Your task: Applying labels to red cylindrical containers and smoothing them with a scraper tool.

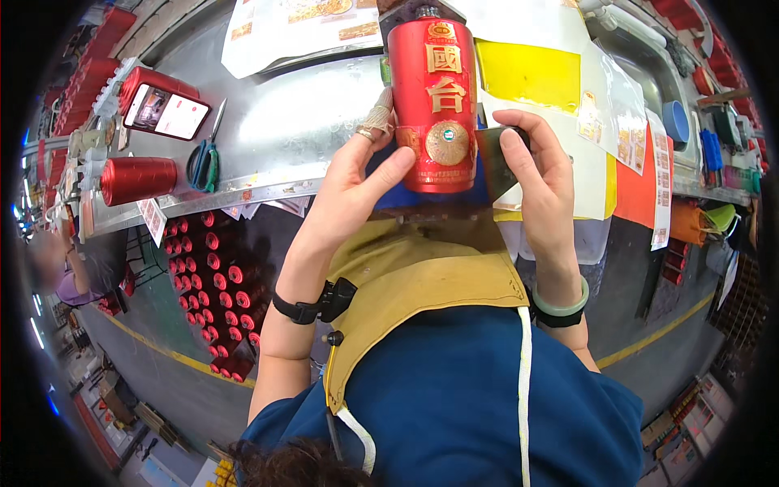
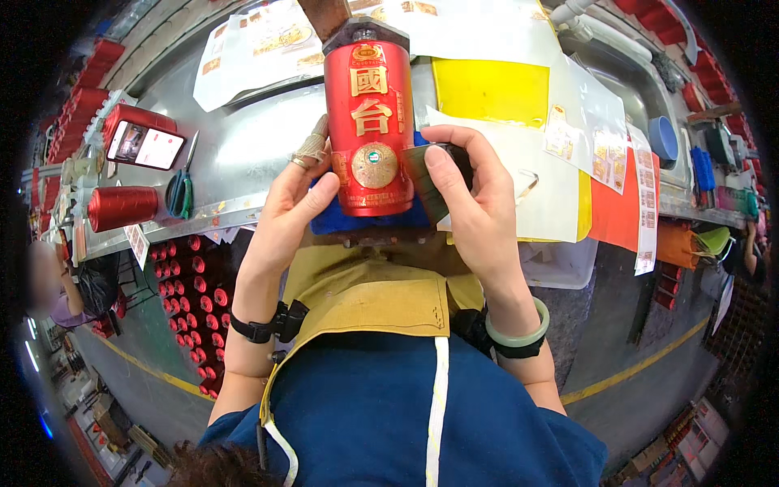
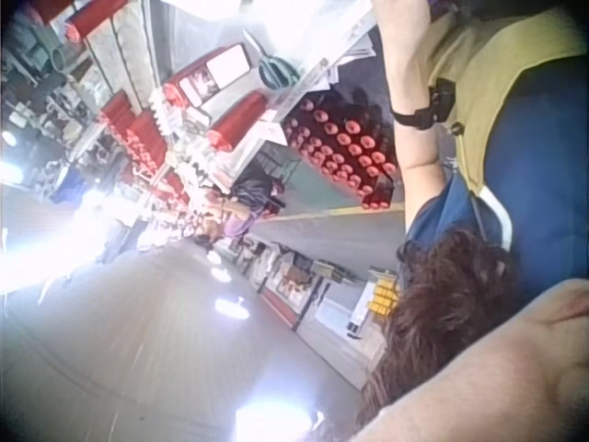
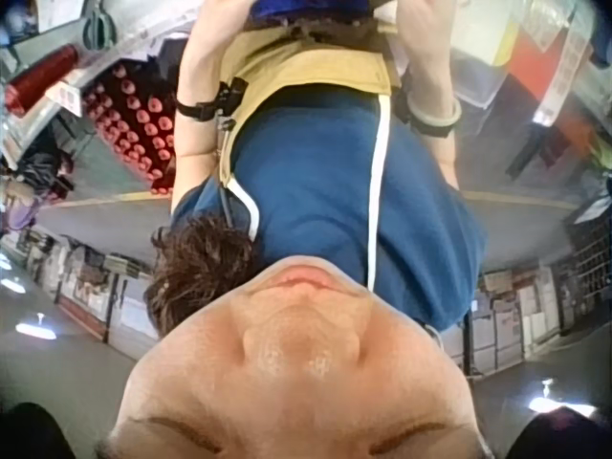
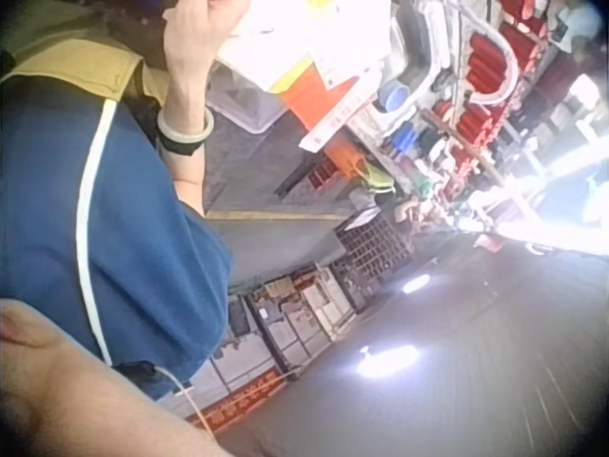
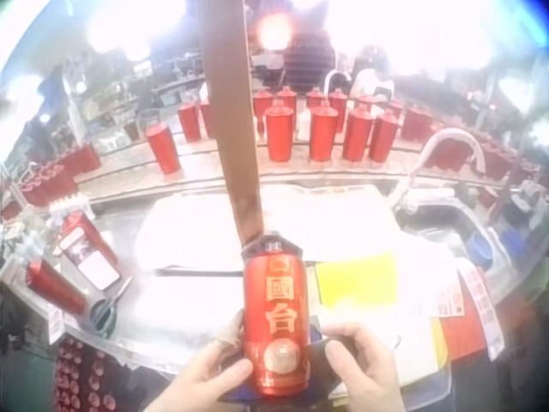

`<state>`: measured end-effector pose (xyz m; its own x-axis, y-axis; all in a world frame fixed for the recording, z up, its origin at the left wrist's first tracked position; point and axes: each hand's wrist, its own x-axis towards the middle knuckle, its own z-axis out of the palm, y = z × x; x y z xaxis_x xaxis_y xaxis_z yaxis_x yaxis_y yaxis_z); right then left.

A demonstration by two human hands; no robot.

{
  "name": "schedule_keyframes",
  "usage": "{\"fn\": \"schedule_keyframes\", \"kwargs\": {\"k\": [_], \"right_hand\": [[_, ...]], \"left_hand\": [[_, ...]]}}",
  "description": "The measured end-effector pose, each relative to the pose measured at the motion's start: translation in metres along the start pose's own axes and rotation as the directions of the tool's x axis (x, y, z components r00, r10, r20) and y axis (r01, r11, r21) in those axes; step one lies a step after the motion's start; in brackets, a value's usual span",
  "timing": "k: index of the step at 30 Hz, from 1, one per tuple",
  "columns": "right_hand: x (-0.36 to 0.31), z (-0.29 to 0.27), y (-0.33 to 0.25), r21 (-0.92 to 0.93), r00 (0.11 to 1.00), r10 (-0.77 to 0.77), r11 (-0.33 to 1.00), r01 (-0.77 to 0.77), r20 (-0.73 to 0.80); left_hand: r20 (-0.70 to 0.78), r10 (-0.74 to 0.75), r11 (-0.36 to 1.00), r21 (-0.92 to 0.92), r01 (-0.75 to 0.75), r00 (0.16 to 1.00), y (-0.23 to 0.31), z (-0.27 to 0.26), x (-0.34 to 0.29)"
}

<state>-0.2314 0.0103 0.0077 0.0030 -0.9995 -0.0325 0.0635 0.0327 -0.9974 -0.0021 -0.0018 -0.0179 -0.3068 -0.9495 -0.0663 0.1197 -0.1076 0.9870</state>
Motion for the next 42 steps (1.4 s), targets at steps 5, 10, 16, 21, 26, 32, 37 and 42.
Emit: {"fn": "schedule_keyframes", "kwargs": {"k": [5,10,16,21,26,32,37,42], "right_hand": [[-0.002,0.004,-0.001,0.012,0.998,0.058,0.998,-0.058,0.011],[-0.002,0.004,0.0,-0.044,0.998,0.063,0.997,-0.061,0.031],[-0.004,0.0,0.002,-0.037,0.998,0.067,0.997,-0.066,0.019],[-0.005,0.001,0.004,-0.041,0.998,0.06,0.997,-0.06,0.011],[-0.005,0.002,0.002,-0.03,0.998,0.059,0.998,-0.059,0.009],[-0.005,0.002,0.003,-0.013,0.998,0.067,0.998,-0.067,0.011],[-0.004,-0.003,0.004,-0.058,0.998,0.046,0.997,-0.048,-0.036],[-0.002,-0.006,0.005,-0.054,0.996,0.079,0.995,-0.081,-0.049]], "left_hand": [[0.05,0.031,0.99,0.138,-0.038,0.998,-0.003,-0.003,0.002],[0.047,-0.052,0.998,0.034,0.05,0.998,-0.001,-0.005,-0.001],[0.061,-0.003,0.999,0.038,0.001,0.998,-0.003,-0.006,0.0],[0.059,0.023,0.999,0.024,-0.024,0.998,-0.007,-0.006,0.0],[0.048,0.061,0.992,0.112,-0.066,0.997,-0.008,-0.002,0.002],[0.037,0.071,0.991,0.114,-0.075,0.997,-0.011,0.0,-0.002],[-0.026,0.448,0.729,0.589,-0.348,0.894,-0.018,0.005,-0.025],[0.128,0.623,0.257,0.899,-0.356,0.772,-0.038,0.015,-0.04]]}}
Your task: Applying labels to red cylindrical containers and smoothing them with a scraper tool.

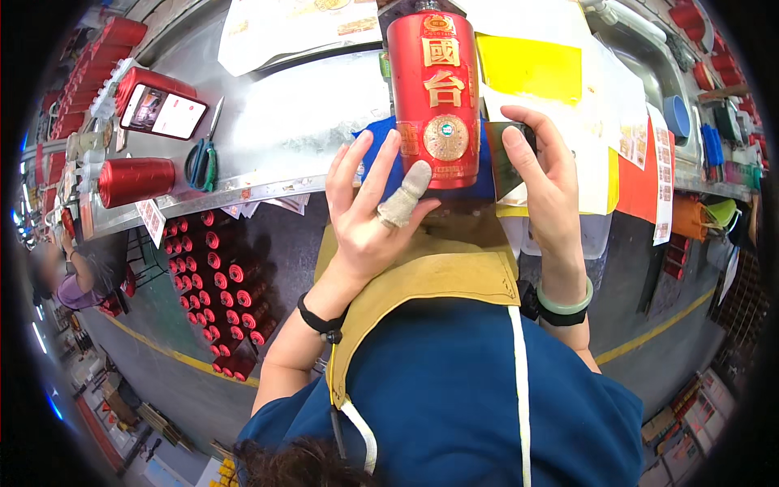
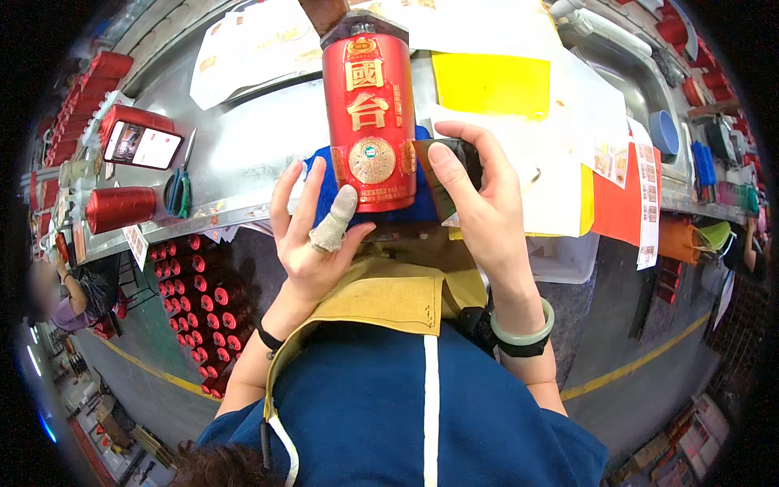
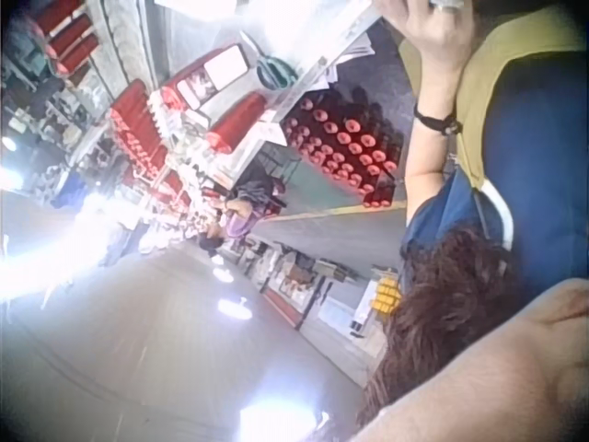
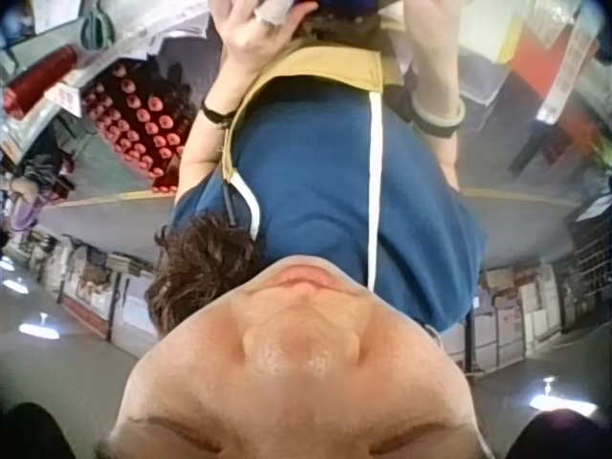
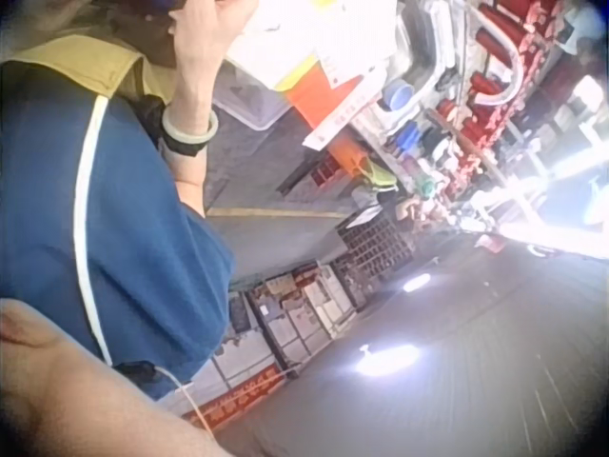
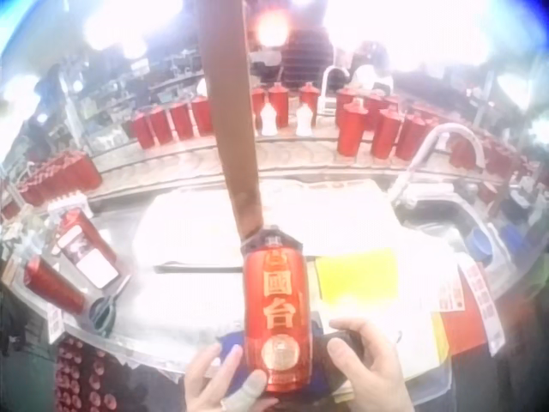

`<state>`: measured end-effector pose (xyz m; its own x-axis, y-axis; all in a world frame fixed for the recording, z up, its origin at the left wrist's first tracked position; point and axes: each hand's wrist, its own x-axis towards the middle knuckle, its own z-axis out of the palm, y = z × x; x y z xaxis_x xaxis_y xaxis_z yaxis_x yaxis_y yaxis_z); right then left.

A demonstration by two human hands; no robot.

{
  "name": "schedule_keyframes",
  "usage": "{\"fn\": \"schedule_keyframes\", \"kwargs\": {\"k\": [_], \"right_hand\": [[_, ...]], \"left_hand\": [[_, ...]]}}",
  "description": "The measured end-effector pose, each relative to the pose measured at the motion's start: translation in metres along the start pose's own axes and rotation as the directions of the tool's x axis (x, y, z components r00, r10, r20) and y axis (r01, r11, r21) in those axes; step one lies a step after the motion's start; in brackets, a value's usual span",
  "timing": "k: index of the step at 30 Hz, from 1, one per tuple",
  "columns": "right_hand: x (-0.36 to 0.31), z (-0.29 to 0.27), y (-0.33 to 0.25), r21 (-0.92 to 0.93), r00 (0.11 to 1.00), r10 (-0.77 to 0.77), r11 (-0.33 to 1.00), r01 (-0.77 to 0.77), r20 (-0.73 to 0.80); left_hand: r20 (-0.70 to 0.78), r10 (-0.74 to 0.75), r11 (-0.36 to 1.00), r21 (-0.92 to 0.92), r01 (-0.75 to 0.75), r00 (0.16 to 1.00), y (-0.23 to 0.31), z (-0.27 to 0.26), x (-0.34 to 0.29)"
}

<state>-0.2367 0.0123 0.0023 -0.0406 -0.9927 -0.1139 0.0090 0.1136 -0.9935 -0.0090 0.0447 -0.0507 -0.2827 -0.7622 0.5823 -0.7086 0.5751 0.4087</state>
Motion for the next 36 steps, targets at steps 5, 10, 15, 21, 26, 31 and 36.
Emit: {"fn": "schedule_keyframes", "kwargs": {"k": [5,10,15,21,26,31,36], "right_hand": [[0.001,0.004,-0.001,0.026,1.0,-0.016,1.0,0.015,0.017],[-0.003,0.001,-0.003,0.002,0.999,0.018,1.0,-0.018,0.045],[-0.009,0.006,0.003,0.028,0.993,0.095,0.995,-0.097,0.062],[-0.009,0.011,0.003,0.087,0.983,0.15,0.983,-0.16,0.11],[-0.006,0.019,0.007,-0.075,0.99,0.114,0.991,-0.108,0.086],[-0.004,0.013,0.003,-0.117,0.974,0.171,0.981,-0.155,0.146],[-0.005,0.018,-0.002,-0.145,0.984,0.151,0.98,-0.136,0.094]], "left_hand": [[-0.128,0.093,0.991,0.105,-0.08,0.987,0.008,0.011,0.016],[-0.039,-0.12,0.987,-0.114,0.115,0.992,0.003,0.015,0.03],[0.019,-0.19,0.958,-0.217,0.189,0.982,0.001,0.014,0.023],[0.199,-0.375,0.622,-0.67,0.405,0.905,0.0,0.003,0.028],[0.295,-0.444,0.41,-0.773,0.485,0.846,0.004,0.002,0.049],[0.363,-0.444,0.4,-0.738,0.543,0.82,0.0,0.006,0.047],[0.388,-0.46,0.398,-0.714,0.576,0.799,0.0,0.005,0.047]]}}
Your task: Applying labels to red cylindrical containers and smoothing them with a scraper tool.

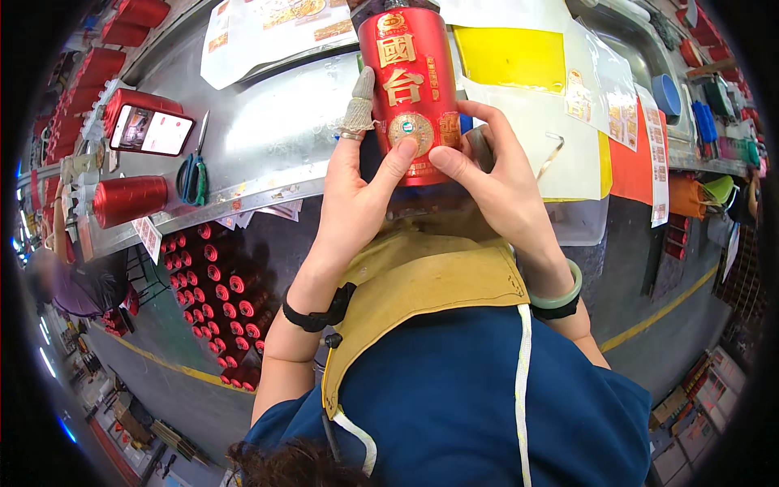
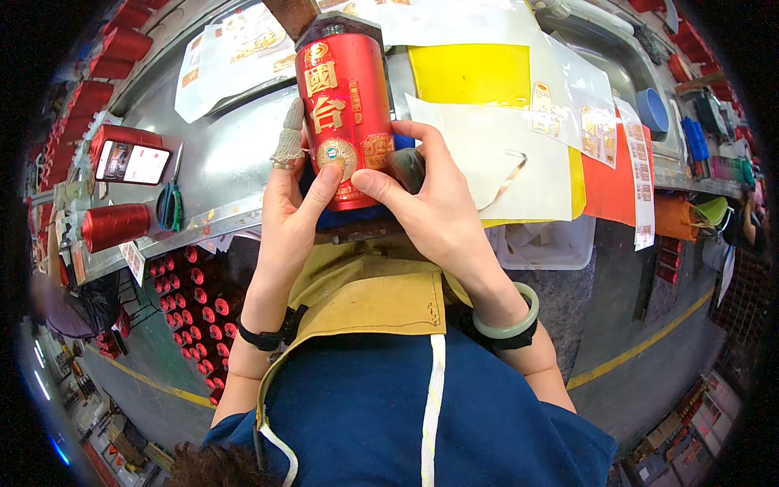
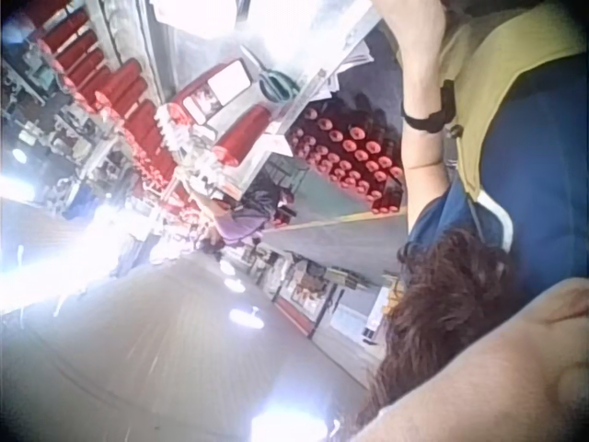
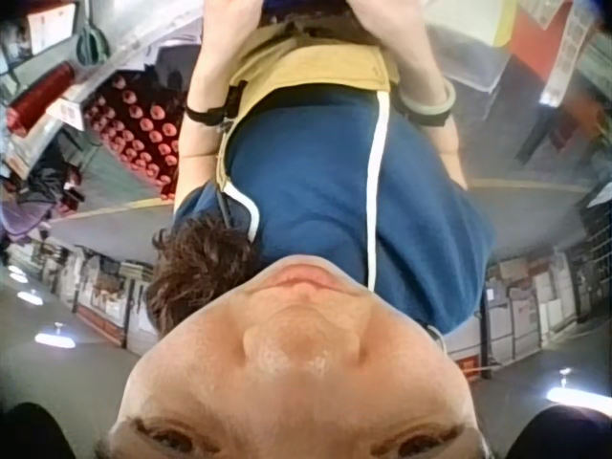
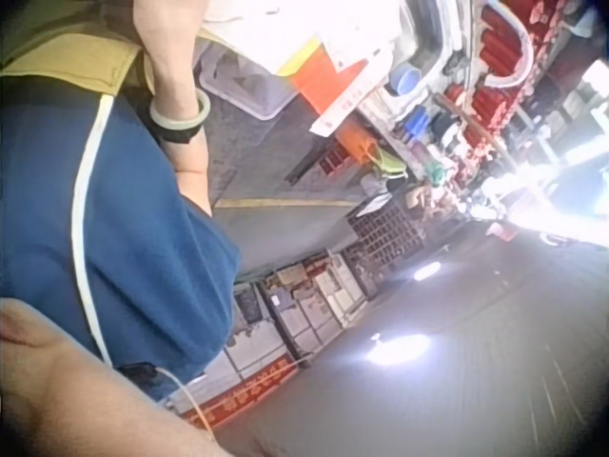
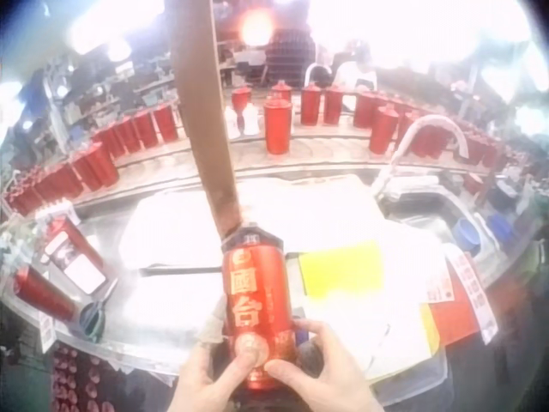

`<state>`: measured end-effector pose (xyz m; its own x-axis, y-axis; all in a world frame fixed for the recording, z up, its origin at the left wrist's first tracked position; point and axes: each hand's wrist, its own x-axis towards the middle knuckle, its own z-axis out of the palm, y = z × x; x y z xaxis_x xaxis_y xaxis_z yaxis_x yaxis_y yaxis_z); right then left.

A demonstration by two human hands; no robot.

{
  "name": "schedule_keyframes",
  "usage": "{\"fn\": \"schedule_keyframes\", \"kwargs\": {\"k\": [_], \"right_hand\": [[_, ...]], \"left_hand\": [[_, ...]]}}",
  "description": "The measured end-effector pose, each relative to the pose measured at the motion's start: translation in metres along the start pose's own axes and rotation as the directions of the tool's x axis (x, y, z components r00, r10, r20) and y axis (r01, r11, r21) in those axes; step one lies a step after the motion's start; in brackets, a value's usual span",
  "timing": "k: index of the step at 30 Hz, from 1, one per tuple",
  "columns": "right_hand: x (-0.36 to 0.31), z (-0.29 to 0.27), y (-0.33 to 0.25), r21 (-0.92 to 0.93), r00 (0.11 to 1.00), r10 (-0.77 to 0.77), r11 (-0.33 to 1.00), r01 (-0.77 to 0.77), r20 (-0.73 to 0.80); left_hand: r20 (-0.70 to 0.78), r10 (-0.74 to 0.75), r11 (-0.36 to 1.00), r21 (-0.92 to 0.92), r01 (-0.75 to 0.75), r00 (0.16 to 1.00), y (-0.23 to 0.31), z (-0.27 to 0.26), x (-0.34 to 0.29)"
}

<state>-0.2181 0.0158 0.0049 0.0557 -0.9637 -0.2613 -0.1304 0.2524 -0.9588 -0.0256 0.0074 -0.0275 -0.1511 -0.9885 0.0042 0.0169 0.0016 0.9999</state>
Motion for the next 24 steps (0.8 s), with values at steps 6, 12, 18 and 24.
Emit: {"fn": "schedule_keyframes", "kwargs": {"k": [6,12,18,24], "right_hand": [[-0.001,-0.003,0.001,-0.031,0.999,-0.027,0.999,0.027,0.028],[-0.005,-0.012,0.002,0.023,1.0,0.003,1.0,-0.004,0.026],[-0.007,-0.021,-0.006,0.029,1.0,-0.006,1.0,0.007,-0.022],[-0.003,-0.019,-0.003,0.105,0.998,-0.05,0.993,0.054,-0.044]], "left_hand": [[-0.013,0.006,1.0,-0.005,-0.007,1.0,0.003,0.002,0.0],[-0.005,0.413,0.835,0.402,-0.376,0.911,-0.004,-0.007,-0.02],[0.168,0.505,0.372,0.843,-0.389,0.847,-0.014,-0.002,-0.043],[0.197,0.595,0.25,0.876,-0.413,0.779,-0.007,0.02,-0.027]]}}
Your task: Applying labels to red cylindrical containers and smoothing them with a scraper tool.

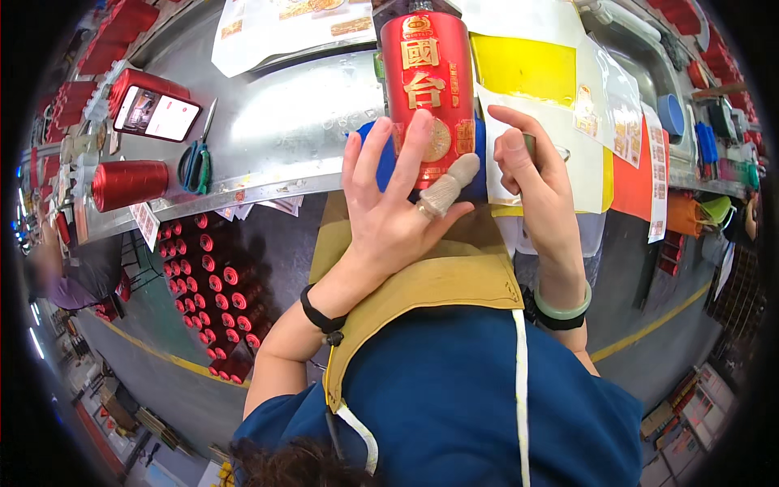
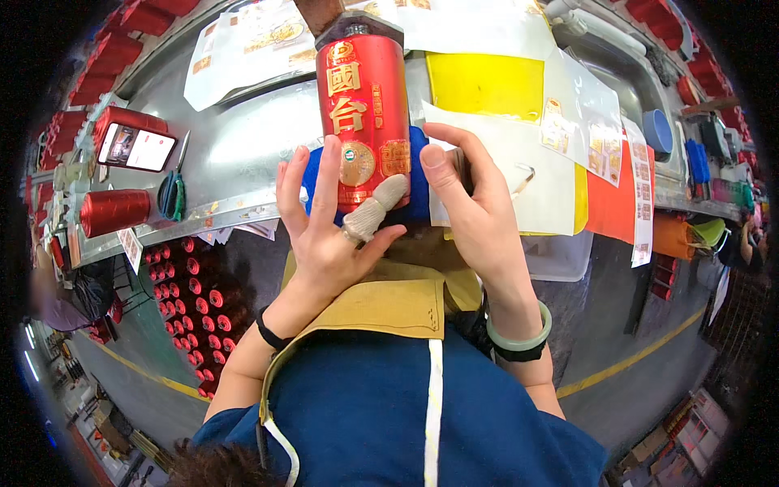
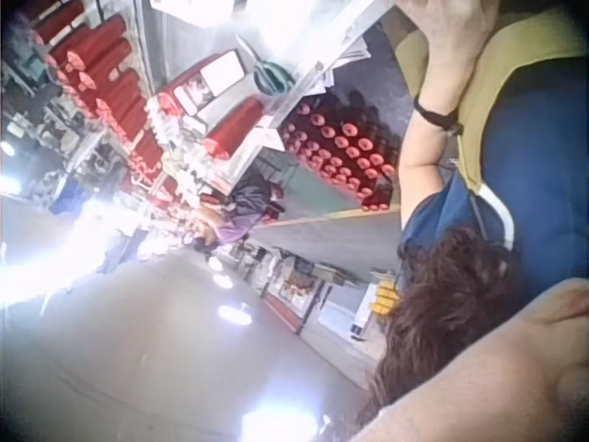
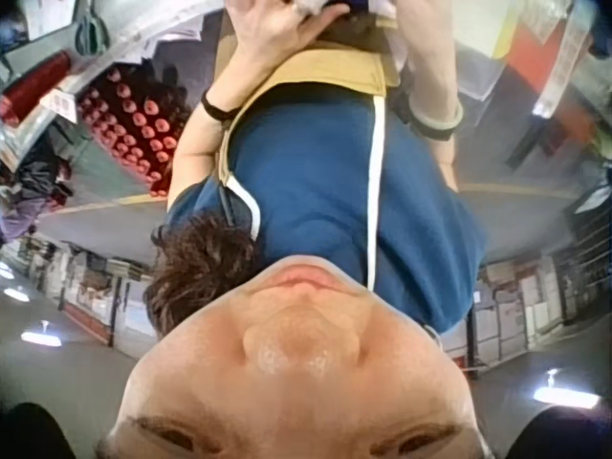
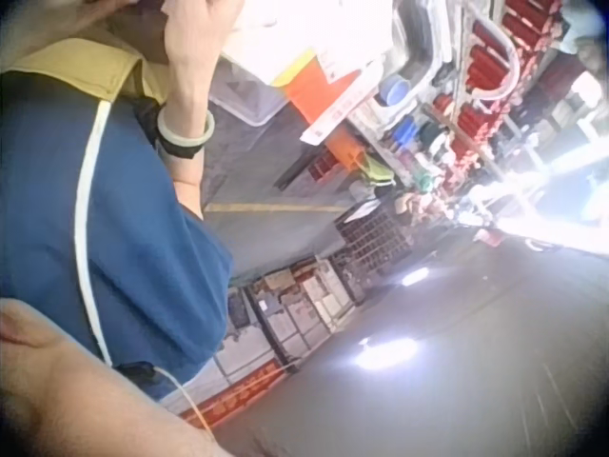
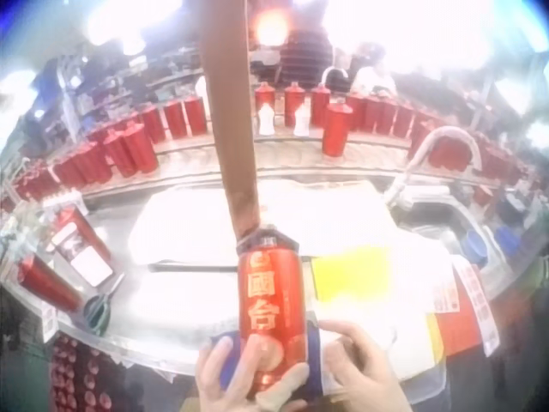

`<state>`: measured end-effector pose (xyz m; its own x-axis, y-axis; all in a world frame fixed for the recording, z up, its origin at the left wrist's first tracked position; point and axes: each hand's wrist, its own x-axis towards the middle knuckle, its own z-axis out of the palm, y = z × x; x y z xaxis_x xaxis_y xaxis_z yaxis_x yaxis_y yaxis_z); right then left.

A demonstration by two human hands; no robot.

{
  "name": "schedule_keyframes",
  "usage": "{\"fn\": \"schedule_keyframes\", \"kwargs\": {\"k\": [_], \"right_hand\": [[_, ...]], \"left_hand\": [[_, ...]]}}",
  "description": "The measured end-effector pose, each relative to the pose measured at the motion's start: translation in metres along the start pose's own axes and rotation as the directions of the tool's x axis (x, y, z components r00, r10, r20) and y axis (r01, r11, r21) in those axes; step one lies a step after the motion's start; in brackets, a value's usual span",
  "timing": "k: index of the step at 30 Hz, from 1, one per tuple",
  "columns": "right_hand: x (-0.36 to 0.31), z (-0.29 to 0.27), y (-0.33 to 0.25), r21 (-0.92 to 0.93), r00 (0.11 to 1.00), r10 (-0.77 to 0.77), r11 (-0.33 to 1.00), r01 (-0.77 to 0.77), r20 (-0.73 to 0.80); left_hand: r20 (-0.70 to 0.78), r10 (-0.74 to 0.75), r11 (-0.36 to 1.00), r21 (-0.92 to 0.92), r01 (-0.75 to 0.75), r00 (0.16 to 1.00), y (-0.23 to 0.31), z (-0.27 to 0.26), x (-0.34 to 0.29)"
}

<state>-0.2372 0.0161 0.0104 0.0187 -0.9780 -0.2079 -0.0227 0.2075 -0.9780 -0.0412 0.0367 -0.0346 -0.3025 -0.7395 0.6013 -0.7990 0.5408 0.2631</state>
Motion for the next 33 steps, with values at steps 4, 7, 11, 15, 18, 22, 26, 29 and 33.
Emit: {"fn": "schedule_keyframes", "kwargs": {"k": [4,7,11,15,18,22,26,29,33], "right_hand": [[-0.001,-0.015,0.006,-0.092,0.999,-0.033,0.995,0.033,0.003],[0.0,-0.023,0.01,-0.058,0.999,-0.018,0.998,0.016,-0.033],[0.003,-0.018,0.011,0.013,0.997,-0.032,0.999,0.033,-0.074],[0.005,-0.012,0.004,0.022,0.997,-0.053,0.998,0.054,-0.051],[0.004,-0.011,0.0,-0.003,0.995,-0.078,0.997,0.078,-0.066],[0.004,-0.015,0.004,0.006,0.996,-0.071,0.997,0.072,-0.053],[0.001,-0.013,0.002,0.007,0.996,-0.054,0.998,0.054,-0.066],[0.001,-0.016,0.001,-0.013,0.997,-0.053,0.999,0.052,-0.055],[0.004,-0.019,0.005,-0.09,0.995,-0.095,0.992,0.093,-0.026]], "left_hand": [[-0.092,-0.12,0.991,-0.071,0.114,0.988,-0.01,0.001,-0.027],[-0.051,-0.2,0.964,-0.189,0.187,0.979,-0.017,0.0,-0.043],[-0.014,-0.236,0.953,-0.2,0.229,0.972,-0.014,-0.001,-0.04],[0.014,-0.145,0.972,-0.183,0.145,0.989,-0.012,-0.005,-0.017],[0.125,-0.172,0.97,-0.154,0.19,0.977,-0.017,-0.017,0.006],[0.192,-0.084,0.989,-0.101,0.105,0.978,-0.019,-0.02,0.014],[0.146,0.036,0.996,-0.081,-0.024,0.989,-0.014,-0.012,0.011],[0.046,-0.133,0.983,-0.121,0.138,0.99,-0.015,-0.008,0.006],[0.05,-0.23,0.953,-0.191,0.235,0.972,-0.016,-0.001,-0.01]]}}
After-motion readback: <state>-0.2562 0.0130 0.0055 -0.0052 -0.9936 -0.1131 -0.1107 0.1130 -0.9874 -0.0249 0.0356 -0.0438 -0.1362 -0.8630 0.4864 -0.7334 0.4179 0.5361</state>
